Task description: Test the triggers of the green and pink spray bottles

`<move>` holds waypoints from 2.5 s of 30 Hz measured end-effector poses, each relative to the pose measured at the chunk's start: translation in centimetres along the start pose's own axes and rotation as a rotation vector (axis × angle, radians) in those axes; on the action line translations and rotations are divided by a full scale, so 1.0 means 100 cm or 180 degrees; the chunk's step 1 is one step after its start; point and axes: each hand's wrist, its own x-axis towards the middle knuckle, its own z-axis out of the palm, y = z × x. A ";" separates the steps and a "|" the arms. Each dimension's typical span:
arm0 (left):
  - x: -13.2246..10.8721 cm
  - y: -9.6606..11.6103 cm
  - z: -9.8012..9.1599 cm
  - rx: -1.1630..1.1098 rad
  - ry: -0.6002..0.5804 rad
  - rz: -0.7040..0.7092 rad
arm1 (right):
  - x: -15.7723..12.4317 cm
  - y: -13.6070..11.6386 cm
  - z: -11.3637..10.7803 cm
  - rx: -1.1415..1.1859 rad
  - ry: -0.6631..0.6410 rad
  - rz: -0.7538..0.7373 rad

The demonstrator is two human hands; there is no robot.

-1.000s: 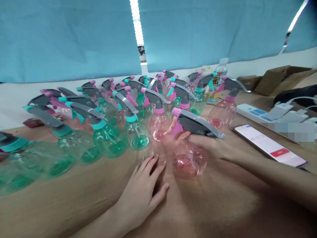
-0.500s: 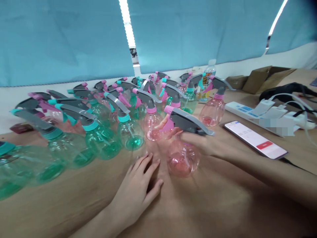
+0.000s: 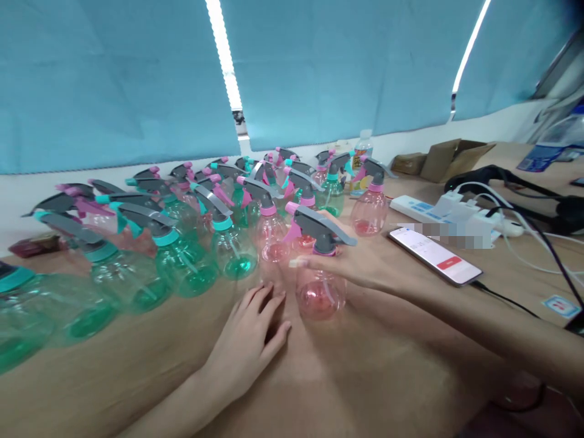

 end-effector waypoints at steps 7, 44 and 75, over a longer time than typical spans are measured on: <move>0.007 0.005 0.003 -0.0074 -0.0004 -0.0002 | -0.020 -0.007 -0.015 -0.0808 0.0072 0.0065; 0.090 0.045 0.032 -0.0570 0.0074 0.0514 | 0.063 0.101 -0.061 -0.0980 0.0895 0.0496; 0.153 0.075 0.050 -0.0876 -0.0020 0.0736 | 0.043 0.139 -0.138 -0.0254 0.1561 0.0401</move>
